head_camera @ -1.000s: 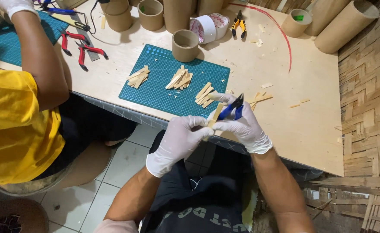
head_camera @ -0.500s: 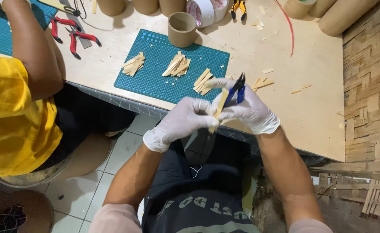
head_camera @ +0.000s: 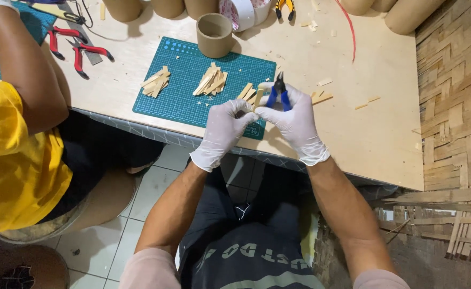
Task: Cutting small wooden sticks into shorter pieces using hand pliers on a cutting mat.
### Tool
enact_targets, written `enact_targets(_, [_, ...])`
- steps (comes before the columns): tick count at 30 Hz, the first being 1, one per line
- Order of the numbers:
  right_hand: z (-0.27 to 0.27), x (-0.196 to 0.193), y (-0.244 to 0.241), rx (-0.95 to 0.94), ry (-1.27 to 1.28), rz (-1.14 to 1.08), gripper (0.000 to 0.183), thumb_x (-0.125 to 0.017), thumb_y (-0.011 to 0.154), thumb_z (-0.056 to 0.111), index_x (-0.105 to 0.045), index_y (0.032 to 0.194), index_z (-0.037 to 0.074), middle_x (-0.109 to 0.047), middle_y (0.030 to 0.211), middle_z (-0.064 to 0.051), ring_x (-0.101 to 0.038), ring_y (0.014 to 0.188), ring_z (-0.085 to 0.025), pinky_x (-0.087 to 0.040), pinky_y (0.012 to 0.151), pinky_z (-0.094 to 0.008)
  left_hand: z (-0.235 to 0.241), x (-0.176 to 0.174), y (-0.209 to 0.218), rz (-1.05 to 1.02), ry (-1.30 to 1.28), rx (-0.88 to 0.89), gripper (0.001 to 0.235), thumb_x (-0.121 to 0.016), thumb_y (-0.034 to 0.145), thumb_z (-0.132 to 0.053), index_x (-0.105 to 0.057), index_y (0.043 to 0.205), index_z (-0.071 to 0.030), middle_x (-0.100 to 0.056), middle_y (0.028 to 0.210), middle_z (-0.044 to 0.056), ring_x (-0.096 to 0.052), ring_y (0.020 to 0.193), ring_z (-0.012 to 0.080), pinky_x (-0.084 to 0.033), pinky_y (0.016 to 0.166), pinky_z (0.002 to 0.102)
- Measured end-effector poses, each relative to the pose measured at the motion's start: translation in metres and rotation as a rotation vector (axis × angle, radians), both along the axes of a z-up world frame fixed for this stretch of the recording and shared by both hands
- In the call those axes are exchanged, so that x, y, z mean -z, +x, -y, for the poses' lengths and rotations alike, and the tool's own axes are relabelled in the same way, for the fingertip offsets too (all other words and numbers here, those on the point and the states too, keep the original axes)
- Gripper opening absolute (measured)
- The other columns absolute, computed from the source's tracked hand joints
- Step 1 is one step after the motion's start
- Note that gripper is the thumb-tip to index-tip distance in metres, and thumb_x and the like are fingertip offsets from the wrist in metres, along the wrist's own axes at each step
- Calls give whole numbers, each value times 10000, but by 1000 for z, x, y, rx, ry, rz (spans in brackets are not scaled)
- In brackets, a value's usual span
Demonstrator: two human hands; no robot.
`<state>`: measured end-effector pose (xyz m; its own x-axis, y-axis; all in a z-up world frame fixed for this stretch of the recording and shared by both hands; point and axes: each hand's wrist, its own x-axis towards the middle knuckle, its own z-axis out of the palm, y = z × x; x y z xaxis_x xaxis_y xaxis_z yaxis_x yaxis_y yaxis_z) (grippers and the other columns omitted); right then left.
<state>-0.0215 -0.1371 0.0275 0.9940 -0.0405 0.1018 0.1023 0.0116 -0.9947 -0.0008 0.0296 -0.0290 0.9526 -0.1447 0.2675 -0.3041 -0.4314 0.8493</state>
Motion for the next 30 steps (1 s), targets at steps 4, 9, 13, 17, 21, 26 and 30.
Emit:
enact_targets(4, [-2,8,7,10,-43,16,523,-931,714,-7,-723,1189,56,-752,900,-82,-736,784,-122,-658,702,-263,-3,7,8,16,33,-12,155,-910,747,-229,-777,812,-182,-722,677,69,-730,675,278,-557,631,333])
enact_targets(9, [-4,15,9,15,-27,23,434,-906,751,3,-737,1147,58,-735,858,-74,-695,741,-84,-638,642,-248,-7,1,3,6,89,-20,133,-892,772,-197,-766,813,-183,-744,717,80,-744,718,323,-578,655,353])
enact_targets(13, [-4,11,8,10,-52,22,422,-879,770,-33,-739,1154,67,-731,852,-72,-711,735,-94,-640,645,-246,-7,-1,0,2,91,-17,126,-883,777,-188,-760,802,-182,-743,698,62,-746,698,308,-577,644,345])
enact_targets(17, [-3,11,9,-6,-74,50,438,-882,779,-9,-733,1182,75,-736,875,-72,-690,756,-84,-635,680,-249,-6,11,5,-10,73,24,122,-843,806,-165,-724,829,-175,-731,690,76,-744,711,328,-573,648,372])
enact_targets(21, [-6,7,8,-19,-82,43,423,-880,783,-14,-737,1170,77,-736,860,-59,-682,751,-77,-624,705,-244,-11,12,9,-29,54,125,153,-805,857,-144,-656,822,-154,-708,655,94,-735,689,338,-550,645,375])
enact_targets(26, [-6,7,10,-23,-74,52,430,-887,773,-11,-736,1165,76,-729,850,-57,-681,751,-78,-629,711,-241,-17,4,13,-59,14,193,182,-802,867,-129,-631,807,-152,-715,626,42,-713,620,242,-546,645,320])
enact_targets(30, [-6,11,10,-25,-125,92,407,-886,789,-3,-741,1161,80,-738,854,-67,-674,781,-85,-609,738,-253,-16,2,9,-74,-15,177,196,-815,870,-166,-637,789,-164,-718,608,18,-699,595,200,-536,630,290])
